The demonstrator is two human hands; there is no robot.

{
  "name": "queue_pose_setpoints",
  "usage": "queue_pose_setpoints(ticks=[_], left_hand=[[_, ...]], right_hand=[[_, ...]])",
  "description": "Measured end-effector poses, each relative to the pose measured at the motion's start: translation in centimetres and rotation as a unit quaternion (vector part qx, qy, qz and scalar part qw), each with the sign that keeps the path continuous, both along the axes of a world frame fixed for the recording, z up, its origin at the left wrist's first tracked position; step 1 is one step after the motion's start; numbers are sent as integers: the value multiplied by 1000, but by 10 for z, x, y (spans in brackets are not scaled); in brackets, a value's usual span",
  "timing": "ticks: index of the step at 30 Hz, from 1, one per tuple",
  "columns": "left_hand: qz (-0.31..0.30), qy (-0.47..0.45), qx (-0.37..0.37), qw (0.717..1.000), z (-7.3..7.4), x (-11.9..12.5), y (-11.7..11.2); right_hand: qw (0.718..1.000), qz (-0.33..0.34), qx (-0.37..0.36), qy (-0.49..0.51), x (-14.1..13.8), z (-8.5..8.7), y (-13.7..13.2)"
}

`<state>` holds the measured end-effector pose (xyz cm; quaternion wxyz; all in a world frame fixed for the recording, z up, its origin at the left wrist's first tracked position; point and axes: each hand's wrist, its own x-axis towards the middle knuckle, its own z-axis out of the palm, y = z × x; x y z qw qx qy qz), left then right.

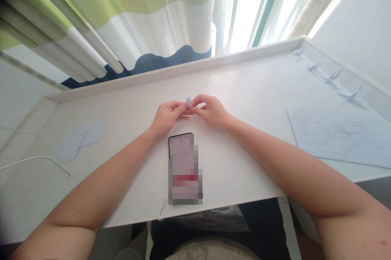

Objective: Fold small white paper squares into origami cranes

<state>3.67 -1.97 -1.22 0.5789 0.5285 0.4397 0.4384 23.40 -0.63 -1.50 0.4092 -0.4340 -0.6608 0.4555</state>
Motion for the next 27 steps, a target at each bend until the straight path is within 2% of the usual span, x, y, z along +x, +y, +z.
queue_pose_setpoints(ticks=[5, 8, 13, 16, 21, 27], left_hand=[[9, -1, 11, 1000, -2, 1, -1], [8, -11, 10, 1000, -1, 1, 0], [-2, -7, 5, 1000, 0, -2, 3], [4, -3, 4, 1000, 0, -2, 4], [6, 2, -1, 1000, 0, -2, 4], [11, -7, -3, 1000, 1, -2, 3]], right_hand=[[997, -20, 69, -5, -1, -4, 2], [991, -20, 134, -20, 1, -6, 3], [953, -10, 286, -95, 5, -7, 4], [931, -4, 343, -125, 6, -9, 4], [907, 21, 385, -169, 8, -11, 6], [898, 27, 401, -179, 9, -11, 6]])
